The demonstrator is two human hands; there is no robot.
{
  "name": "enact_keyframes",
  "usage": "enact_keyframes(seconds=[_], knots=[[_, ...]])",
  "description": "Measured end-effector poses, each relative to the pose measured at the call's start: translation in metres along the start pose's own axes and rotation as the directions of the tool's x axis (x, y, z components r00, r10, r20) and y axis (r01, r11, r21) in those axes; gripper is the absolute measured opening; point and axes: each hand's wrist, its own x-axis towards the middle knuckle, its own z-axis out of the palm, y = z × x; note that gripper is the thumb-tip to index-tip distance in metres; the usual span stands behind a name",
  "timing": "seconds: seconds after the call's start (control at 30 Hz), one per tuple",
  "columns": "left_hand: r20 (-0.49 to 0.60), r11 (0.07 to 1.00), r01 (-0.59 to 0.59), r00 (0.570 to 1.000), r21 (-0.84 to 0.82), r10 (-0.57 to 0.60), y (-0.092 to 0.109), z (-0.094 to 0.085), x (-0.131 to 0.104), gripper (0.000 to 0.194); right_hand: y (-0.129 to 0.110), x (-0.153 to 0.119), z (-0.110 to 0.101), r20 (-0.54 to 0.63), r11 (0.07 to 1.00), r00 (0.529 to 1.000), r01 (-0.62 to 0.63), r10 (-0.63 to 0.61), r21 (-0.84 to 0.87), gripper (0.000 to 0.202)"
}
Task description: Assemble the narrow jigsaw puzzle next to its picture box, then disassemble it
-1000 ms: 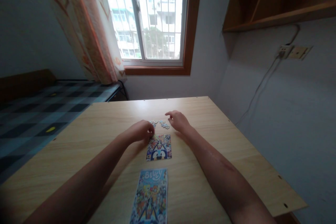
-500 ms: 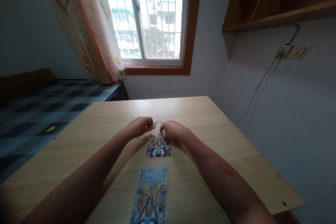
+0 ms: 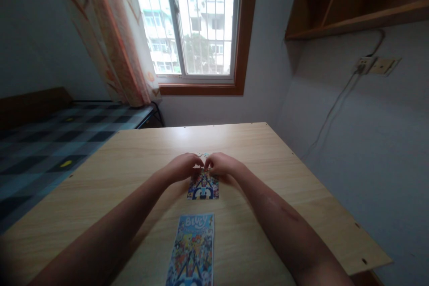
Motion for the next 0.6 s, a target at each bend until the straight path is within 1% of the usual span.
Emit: enact_keyframes(seconds=[0.1, 0.2, 0.4, 0.5, 0.6], knots=[[0.042, 0.999, 0.020, 0.999, -0.039, -0.018, -0.005, 0.005, 0.002, 0.025, 0.007, 0.002, 0.002, 0.004, 0.997, 0.999, 0.038, -0.038, 0.067, 0.037], [0.030, 0.996, 0.018, 0.999, -0.092, -0.015, -0.011, 0.009, 0.004, 0.028, 0.014, 0.003, 0.003, 0.009, 0.987, 0.997, 0.075, -0.077, 0.139, 0.031], [0.056, 0.976, -0.013, 0.998, -0.215, 0.026, -0.021, 0.008, 0.004, 0.026, 0.026, 0.005, 0.004, 0.019, 0.952, 0.993, 0.107, -0.117, 0.288, 0.025], [0.075, 0.967, -0.019, 0.996, -0.254, 0.039, -0.023, 0.007, 0.004, 0.025, 0.027, 0.006, 0.004, 0.017, 0.955, 0.993, 0.107, -0.116, 0.276, 0.027], [0.081, 0.967, -0.024, 0.996, -0.253, 0.046, -0.022, 0.006, 0.004, 0.028, 0.023, 0.005, 0.004, -0.011, 0.974, 0.991, 0.130, -0.130, 0.187, 0.027]])
